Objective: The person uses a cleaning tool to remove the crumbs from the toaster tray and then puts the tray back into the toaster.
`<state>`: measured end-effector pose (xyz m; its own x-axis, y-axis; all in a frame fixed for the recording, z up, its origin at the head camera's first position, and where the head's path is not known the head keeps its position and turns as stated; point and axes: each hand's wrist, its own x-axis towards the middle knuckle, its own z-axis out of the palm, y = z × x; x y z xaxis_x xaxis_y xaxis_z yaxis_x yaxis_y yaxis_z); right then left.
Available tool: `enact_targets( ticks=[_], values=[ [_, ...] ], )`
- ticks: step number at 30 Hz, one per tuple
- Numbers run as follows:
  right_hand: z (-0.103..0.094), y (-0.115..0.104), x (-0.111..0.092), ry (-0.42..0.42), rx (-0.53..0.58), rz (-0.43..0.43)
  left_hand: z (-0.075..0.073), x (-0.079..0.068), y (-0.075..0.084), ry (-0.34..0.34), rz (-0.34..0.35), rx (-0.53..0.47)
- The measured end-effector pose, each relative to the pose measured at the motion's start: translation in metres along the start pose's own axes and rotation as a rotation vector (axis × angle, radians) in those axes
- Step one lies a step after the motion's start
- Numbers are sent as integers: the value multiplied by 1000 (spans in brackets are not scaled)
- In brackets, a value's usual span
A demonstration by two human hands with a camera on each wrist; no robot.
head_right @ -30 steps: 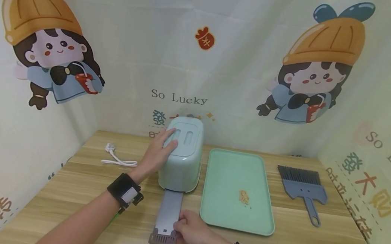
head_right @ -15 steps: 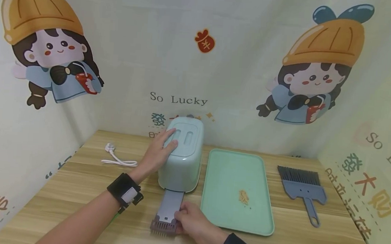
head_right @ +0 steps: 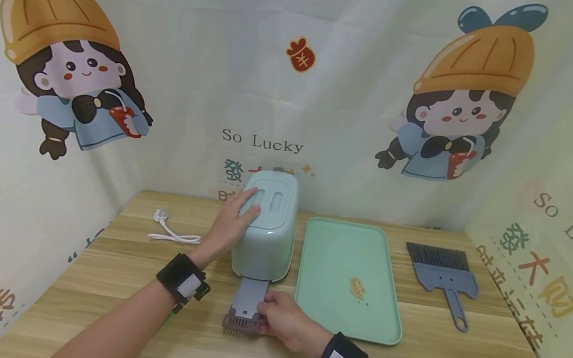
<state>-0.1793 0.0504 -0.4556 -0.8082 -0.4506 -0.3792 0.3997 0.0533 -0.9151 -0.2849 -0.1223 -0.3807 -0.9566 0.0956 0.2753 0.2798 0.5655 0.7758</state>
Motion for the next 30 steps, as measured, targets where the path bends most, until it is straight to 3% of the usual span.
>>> enact_targets(
  ticks=[9,30],
  values=[
    [-5,-12,5,8,10,4,1,1,-1,-2,-7,7],
    [-11,-16,21,147,-16,-16,1,1,1,5,14,-13]
  ],
)
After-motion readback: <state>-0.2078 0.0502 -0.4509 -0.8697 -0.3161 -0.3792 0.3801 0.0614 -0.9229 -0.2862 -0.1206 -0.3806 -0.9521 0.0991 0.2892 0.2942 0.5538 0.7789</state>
